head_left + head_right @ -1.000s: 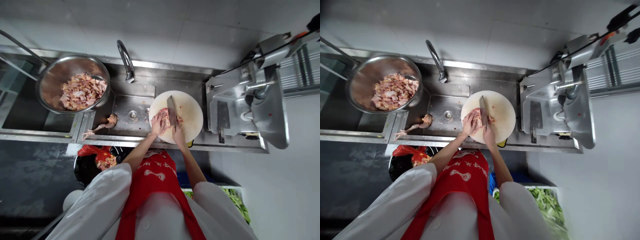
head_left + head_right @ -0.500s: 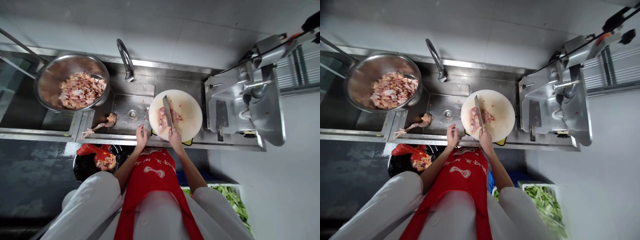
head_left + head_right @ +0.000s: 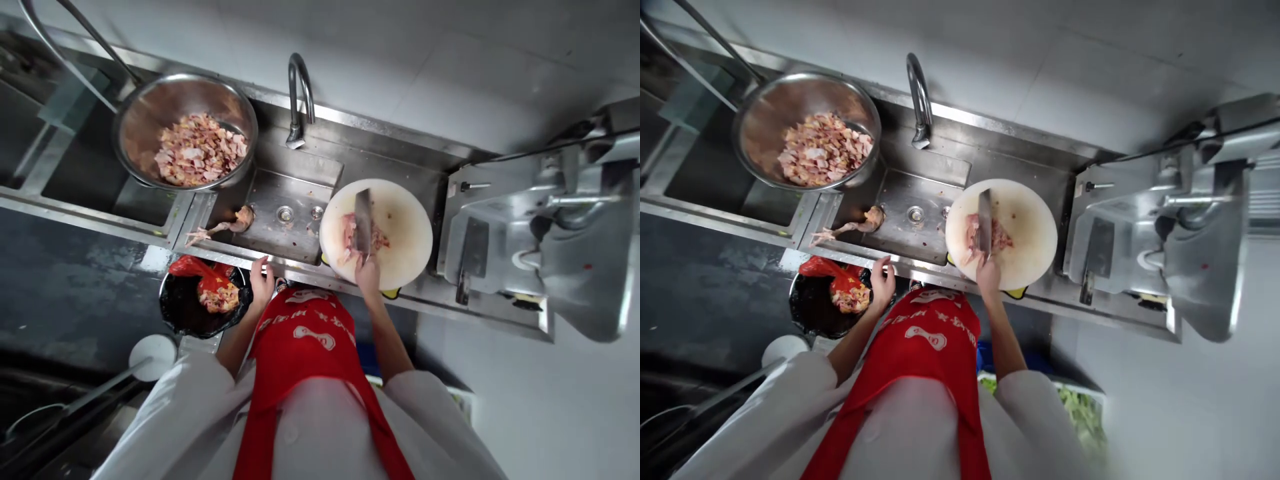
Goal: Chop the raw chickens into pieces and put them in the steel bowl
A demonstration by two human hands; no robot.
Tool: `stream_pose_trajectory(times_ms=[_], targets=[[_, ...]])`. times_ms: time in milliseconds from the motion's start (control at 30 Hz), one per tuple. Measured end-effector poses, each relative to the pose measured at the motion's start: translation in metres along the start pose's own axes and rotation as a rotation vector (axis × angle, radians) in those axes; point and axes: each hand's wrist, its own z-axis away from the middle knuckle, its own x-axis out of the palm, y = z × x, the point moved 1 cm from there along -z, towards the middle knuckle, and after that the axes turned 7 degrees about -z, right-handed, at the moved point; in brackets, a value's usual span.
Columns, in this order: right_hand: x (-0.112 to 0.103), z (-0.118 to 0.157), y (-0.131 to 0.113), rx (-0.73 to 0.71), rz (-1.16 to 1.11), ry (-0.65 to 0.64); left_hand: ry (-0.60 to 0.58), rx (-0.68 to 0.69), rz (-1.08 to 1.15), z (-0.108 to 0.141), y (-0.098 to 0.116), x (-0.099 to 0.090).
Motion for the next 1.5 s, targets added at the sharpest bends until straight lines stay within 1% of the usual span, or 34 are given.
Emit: stream_pose_trajectory(times_ms=[67,100,133,200,267,300,333,400,467,533,600,633,700,800,867,933,1000,1067,1133,1233,1300,1333,1400,1467,1500], targets=[[0.017,-0.001,-0.008,0.048,-0.011,-0.036,0.025,0.071,0.013,-0.017,0.019,0.005],[0.021,-0.003,-0.009,0.052,-0.019,-0.047,0.022,0.112,0.032,-0.026,0.032,0.013],[0.022,-0.005,-0.009,0.047,-0.031,-0.054,-0.001,0.160,0.057,-0.035,0.049,0.025],[0.019,-0.011,-0.003,0.034,-0.056,-0.038,-0.095,0.271,0.115,-0.050,0.087,0.060],[0.013,-0.018,0.008,0.008,-0.101,-0.022,-0.231,0.389,0.141,-0.060,0.126,0.102],[0.009,-0.021,0.015,-0.005,-0.130,-0.026,-0.300,0.428,0.138,-0.063,0.142,0.123],[0.005,-0.024,0.023,-0.014,-0.162,-0.036,-0.355,0.436,0.125,-0.066,0.155,0.142],[-0.003,-0.028,0.036,-0.012,-0.217,-0.066,-0.445,0.411,0.090,-0.069,0.167,0.170],[-0.009,-0.027,0.044,0.017,-0.221,-0.055,-0.466,0.358,0.068,-0.070,0.165,0.183],[-0.012,-0.022,0.040,0.036,-0.176,0.012,-0.448,0.326,0.080,-0.070,0.156,0.185],[-0.012,-0.017,0.027,0.035,-0.132,0.077,-0.444,0.316,0.110,-0.069,0.147,0.182],[-0.012,-0.015,0.018,0.036,-0.123,0.087,-0.448,0.310,0.125,-0.068,0.144,0.181],[-0.009,-0.017,0.001,0.034,-0.128,0.064,-0.432,0.303,0.143,-0.066,0.143,0.179],[-0.002,-0.020,-0.013,0.023,-0.138,-0.016,-0.328,0.360,0.151,-0.069,0.153,0.184],[0.002,-0.016,-0.010,0.010,-0.134,-0.070,-0.294,0.435,0.127,-0.073,0.162,0.190],[0.004,-0.006,-0.002,0.014,-0.106,-0.104,-0.317,0.473,0.083,-0.078,0.169,0.197],[0.004,0.004,0.005,0.038,-0.062,-0.132,-0.356,0.470,0.050,-0.081,0.172,0.204],[0.003,0.003,0.003,0.052,-0.035,-0.143,-0.388,0.457,0.051,-0.085,0.172,0.208],[0.000,-0.016,-0.008,0.031,-0.044,-0.124,-0.411,0.447,0.075,-0.090,0.171,0.210],[-0.002,-0.064,-0.026,-0.012,-0.072,-0.075,-0.405,0.425,0.105,-0.096,0.168,0.213],[-0.005,-0.094,-0.026,-0.031,-0.117,-0.083,-0.383,0.417,0.122,-0.098,0.166,0.212],[-0.008,-0.104,-0.022,-0.033,-0.160,-0.096,-0.367,0.414,0.128,-0.097,0.166,0.212],[-0.016,-0.113,-0.011,-0.026,-0.252,-0.117,-0.338,0.407,0.127,-0.095,0.165,0.210],[-0.029,-0.111,-0.003,-0.013,-0.307,-0.112,-0.323,0.396,0.117,-0.092,0.164,0.208],[-0.038,-0.107,-0.003,-0.022,-0.311,-0.087,-0.319,0.385,0.117,-0.090,0.163,0.207]])
